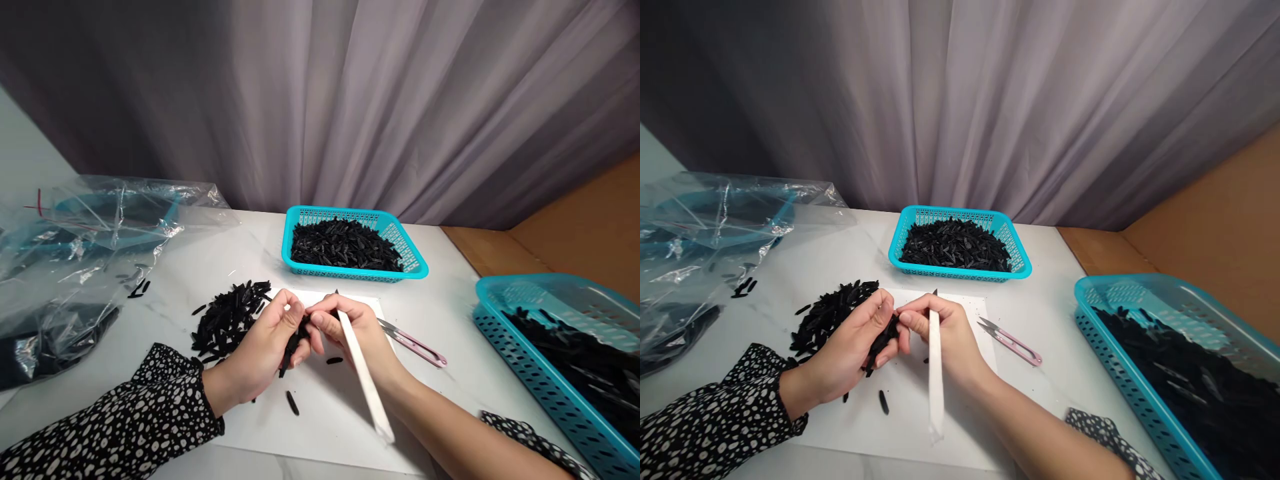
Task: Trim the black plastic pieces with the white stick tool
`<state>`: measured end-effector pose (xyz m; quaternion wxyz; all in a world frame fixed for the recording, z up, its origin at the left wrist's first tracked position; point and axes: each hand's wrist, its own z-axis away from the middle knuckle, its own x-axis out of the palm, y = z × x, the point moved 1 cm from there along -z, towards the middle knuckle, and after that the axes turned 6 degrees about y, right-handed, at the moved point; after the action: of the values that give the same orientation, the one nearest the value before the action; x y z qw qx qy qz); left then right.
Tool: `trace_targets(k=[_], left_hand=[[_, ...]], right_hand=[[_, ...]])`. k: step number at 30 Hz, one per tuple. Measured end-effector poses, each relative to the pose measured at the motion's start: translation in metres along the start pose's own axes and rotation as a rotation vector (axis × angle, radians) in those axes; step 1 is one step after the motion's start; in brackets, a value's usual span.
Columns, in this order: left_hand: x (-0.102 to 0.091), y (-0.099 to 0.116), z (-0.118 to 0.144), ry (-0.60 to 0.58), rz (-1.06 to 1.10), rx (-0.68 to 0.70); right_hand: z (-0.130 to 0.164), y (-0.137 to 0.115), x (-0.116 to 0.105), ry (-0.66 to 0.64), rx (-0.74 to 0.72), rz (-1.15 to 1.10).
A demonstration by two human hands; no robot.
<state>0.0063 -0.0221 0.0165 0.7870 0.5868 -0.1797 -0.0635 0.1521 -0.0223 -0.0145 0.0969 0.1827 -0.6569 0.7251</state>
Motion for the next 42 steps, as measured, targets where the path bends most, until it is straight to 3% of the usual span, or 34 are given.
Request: trace_targets(k=[5, 12, 42], left_hand=[[-0.0043, 0.0017, -0.0024, 0.017, 0.084, -0.083], [-0.0055, 0.0039, -0.0040, 0.045, 0.151, -0.136], [-0.0087, 0.0028, -0.0044, 0.177, 0.219, -0.024]], right_hand=[[-0.0016, -0.0019, -0.0027, 0.177, 0.072, -0.080], [0.0000, -0.0061, 0.0003, 0.154, 0.101, -0.156], [-0.0017, -0.0029, -0.0005, 0.049, 0.168, -0.354]])
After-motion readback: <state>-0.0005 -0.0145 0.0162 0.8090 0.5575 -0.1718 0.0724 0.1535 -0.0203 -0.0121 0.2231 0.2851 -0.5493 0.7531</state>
